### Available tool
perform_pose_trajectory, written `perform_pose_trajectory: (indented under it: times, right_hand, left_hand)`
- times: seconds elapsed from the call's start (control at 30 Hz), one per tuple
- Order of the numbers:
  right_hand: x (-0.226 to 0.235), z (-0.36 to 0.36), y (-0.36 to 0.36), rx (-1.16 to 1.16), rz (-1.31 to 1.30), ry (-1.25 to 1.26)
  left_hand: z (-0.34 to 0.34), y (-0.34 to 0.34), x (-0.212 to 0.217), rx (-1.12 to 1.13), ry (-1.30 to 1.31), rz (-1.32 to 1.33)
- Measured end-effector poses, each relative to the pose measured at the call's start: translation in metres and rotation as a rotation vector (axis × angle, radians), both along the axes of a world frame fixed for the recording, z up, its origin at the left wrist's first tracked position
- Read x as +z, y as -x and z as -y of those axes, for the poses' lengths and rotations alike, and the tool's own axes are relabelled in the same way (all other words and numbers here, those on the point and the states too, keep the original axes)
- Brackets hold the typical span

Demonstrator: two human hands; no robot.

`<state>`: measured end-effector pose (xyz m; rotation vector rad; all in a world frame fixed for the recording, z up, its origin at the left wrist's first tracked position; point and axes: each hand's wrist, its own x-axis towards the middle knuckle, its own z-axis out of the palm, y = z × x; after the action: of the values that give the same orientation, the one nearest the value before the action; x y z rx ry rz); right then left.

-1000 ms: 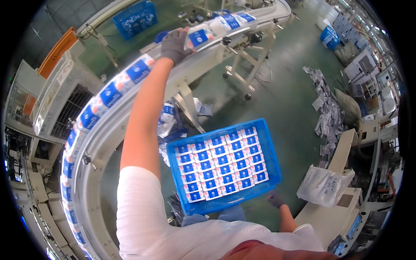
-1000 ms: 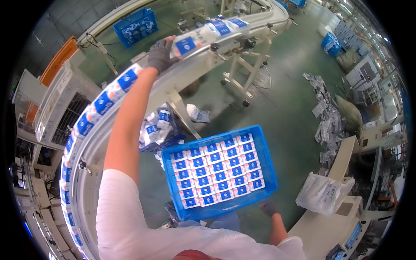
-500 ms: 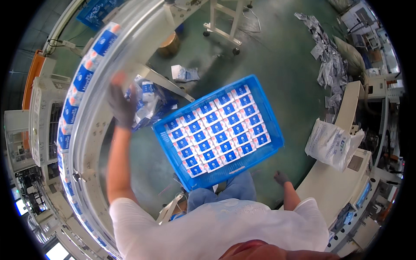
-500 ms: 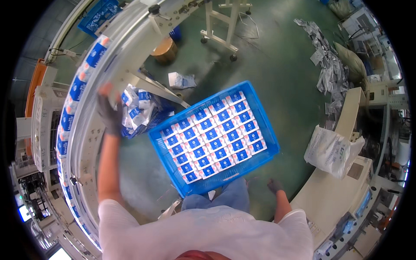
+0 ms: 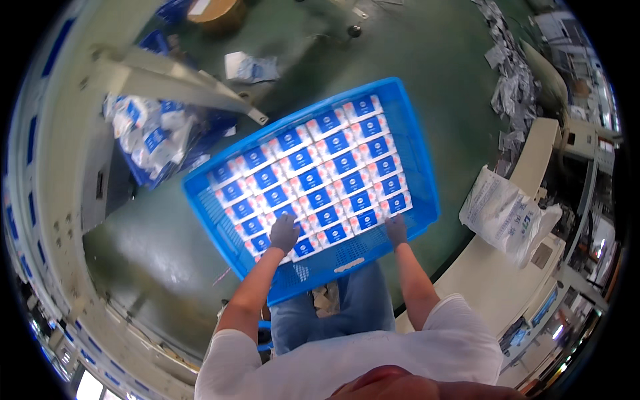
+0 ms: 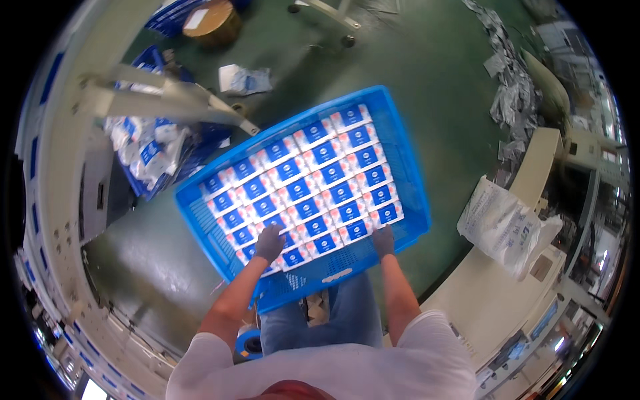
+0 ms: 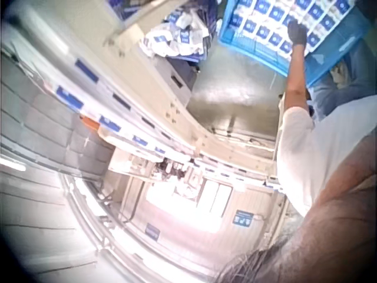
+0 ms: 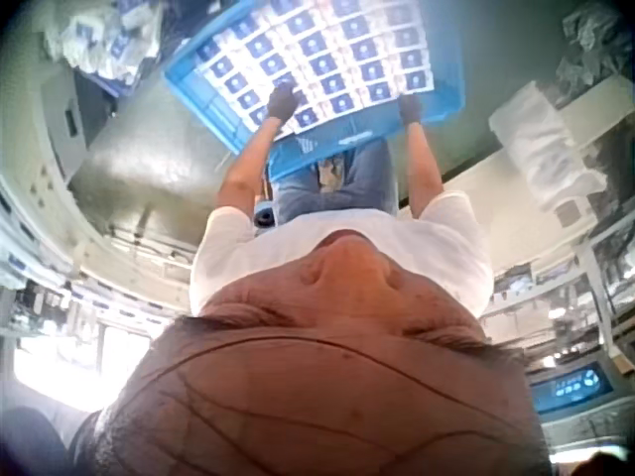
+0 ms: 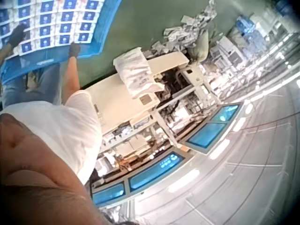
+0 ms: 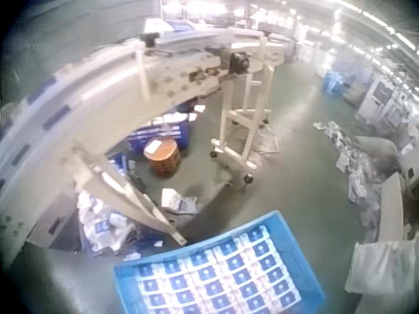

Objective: The person picks up groups of packaged products from a blue crate and places them onto a curved conveyor belt in a manufacturing facility.

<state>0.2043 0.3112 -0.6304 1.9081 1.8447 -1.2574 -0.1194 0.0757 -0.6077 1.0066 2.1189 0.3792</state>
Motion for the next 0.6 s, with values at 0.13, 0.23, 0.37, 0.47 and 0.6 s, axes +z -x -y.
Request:
perform_pose_trajectory:
  times: [0.13, 0.23, 0.37, 0.47, 0.6]
  right_hand:
    - [-0.047, -0.012, -0.013, -0.518, -0.06, 0.009]
    - [-0.076, -0.013, -0.011, -0.723, -0.101, -0.052]
    - [-0.106, -0.008, 0.001, -0.913, -0.258, -0.193]
    - [-0.109, -0.016, 0.002, -1.002, -0.258, -0.109]
    - [-0.104, -0.026, -0.012, -1.178, -0.705, 0.042]
  left_hand:
    - [-0.159, 0.019, -0.034, 0.029, -0.507, -0.139]
    - [-0.287, 0.036, -0.052, -0.063, -0.608, -0.124]
    - [-0.375, 0.047, -0.102, -0.367, -0.442, -0.482]
    - [-0.394, 0.053, -0.116, -0.322, -0.098, -0.37]
    - [-0.404, 0.036, -0.116, -0.339, -0.139, -0.419]
